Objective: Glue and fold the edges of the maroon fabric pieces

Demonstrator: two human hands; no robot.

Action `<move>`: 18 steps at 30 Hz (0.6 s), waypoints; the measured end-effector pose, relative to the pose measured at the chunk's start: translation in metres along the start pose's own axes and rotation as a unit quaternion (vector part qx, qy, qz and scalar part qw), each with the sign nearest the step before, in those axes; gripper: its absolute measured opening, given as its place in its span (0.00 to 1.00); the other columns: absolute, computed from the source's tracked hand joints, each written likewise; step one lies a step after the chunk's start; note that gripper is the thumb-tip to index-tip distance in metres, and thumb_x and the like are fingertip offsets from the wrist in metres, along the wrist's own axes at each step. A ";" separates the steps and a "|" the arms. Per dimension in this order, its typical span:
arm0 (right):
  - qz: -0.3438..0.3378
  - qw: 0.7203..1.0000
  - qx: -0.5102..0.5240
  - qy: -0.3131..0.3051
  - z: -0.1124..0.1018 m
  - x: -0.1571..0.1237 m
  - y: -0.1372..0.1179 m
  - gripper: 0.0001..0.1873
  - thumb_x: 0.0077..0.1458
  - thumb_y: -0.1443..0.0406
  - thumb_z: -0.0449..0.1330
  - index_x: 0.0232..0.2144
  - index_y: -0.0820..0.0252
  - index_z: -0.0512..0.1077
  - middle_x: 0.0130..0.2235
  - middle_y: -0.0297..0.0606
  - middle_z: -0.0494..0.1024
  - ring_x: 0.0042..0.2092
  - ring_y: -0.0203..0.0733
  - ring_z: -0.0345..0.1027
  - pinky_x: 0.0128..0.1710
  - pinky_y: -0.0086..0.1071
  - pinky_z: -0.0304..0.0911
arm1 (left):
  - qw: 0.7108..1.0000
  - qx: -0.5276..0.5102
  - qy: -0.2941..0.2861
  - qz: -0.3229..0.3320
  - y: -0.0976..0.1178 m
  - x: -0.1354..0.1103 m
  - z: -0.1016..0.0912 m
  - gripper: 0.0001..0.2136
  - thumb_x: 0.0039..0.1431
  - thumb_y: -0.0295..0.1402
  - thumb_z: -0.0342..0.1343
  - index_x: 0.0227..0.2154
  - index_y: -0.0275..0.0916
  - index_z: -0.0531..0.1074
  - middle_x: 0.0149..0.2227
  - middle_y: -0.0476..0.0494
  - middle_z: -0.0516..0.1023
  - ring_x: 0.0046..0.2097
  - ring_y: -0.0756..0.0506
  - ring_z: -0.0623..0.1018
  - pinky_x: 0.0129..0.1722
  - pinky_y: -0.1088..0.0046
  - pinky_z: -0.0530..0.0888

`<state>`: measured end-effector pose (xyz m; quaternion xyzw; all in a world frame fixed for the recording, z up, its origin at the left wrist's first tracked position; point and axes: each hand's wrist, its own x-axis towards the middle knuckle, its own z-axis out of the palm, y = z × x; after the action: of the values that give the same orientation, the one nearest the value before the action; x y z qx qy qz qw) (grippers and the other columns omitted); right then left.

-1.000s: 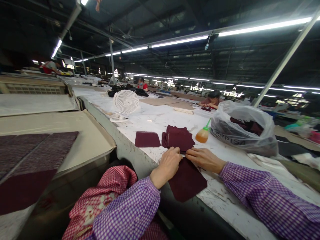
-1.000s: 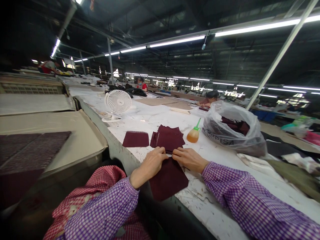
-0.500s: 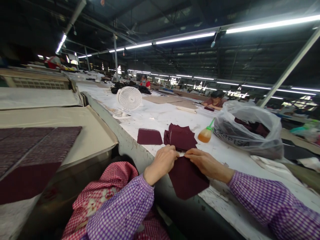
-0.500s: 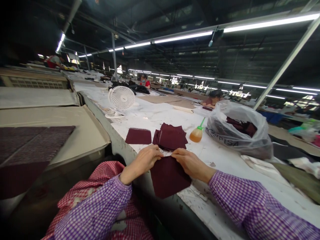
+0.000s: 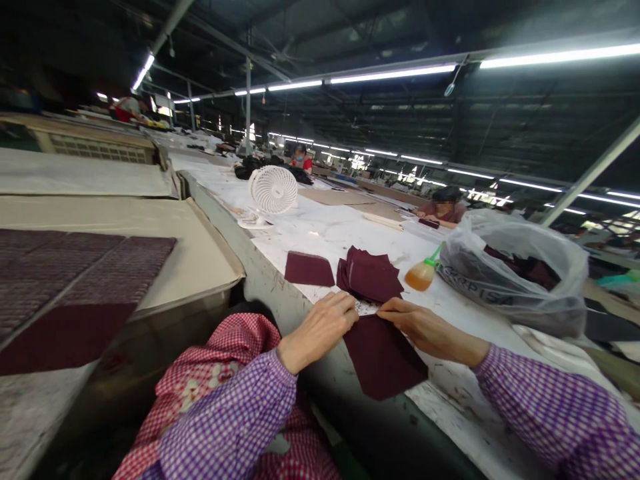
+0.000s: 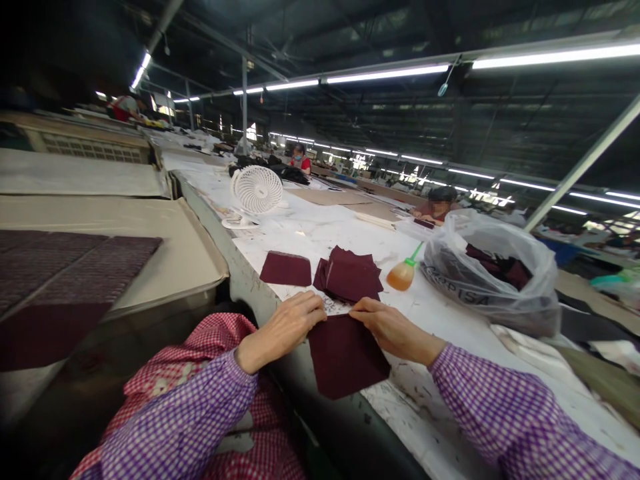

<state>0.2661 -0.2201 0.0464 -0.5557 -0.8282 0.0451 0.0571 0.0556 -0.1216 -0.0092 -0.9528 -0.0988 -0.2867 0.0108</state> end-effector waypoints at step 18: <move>-0.029 0.977 -0.184 -0.108 -0.015 0.022 -0.013 0.32 0.54 0.76 0.48 0.58 0.46 0.60 0.34 0.38 0.67 0.35 0.38 0.63 0.36 0.30 0.60 | 0.980 -0.163 0.081 -0.077 -0.012 -0.007 0.000 0.12 0.65 0.30 0.41 0.37 0.37 0.70 0.35 0.45 0.72 0.39 0.48 0.68 0.41 0.71 0.65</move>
<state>0.2481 -0.2048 0.0641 -0.5245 -0.8392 -0.0496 -0.1349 0.0479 -0.1108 -0.0137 -0.9048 -0.1227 -0.3754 -0.1592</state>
